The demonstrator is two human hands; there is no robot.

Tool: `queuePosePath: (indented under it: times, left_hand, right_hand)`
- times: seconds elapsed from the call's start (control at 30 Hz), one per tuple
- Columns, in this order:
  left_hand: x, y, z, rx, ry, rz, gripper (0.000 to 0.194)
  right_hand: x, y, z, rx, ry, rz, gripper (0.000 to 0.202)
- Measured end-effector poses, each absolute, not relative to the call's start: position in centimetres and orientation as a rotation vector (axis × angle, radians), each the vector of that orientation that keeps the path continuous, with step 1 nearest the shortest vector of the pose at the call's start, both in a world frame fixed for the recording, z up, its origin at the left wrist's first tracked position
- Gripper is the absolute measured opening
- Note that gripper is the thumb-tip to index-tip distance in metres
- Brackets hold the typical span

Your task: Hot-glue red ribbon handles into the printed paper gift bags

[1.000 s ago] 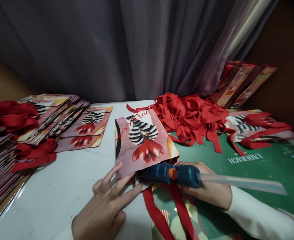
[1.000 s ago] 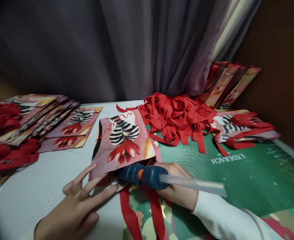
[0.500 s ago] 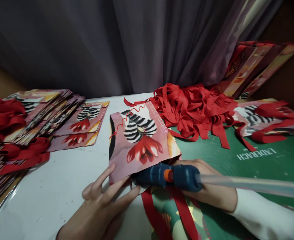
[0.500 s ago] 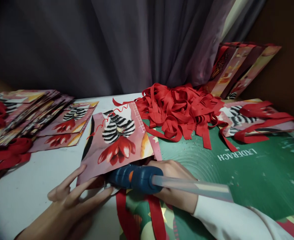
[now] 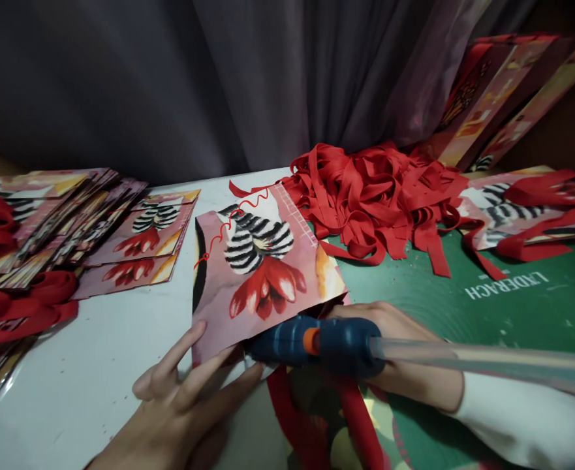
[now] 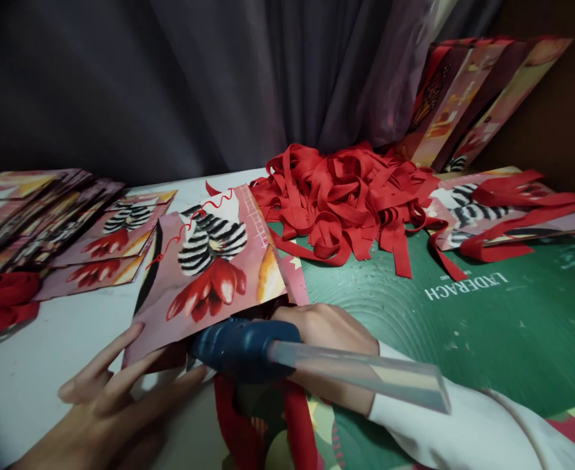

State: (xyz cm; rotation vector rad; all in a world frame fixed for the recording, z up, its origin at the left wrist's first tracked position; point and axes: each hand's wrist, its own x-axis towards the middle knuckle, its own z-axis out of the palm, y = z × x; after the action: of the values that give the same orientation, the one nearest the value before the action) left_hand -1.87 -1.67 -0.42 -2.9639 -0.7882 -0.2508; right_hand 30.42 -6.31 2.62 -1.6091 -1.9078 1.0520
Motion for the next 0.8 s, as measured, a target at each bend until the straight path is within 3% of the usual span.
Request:
queuePosePath:
  times: [0.8]
  left_hand:
    - [-0.5, -2.5, 1.0, -2.955, -0.831, -0.148, 0.074]
  right_hand:
    - [30.9, -6.3, 4.6, -1.753, -1.92, 1.12, 0.013]
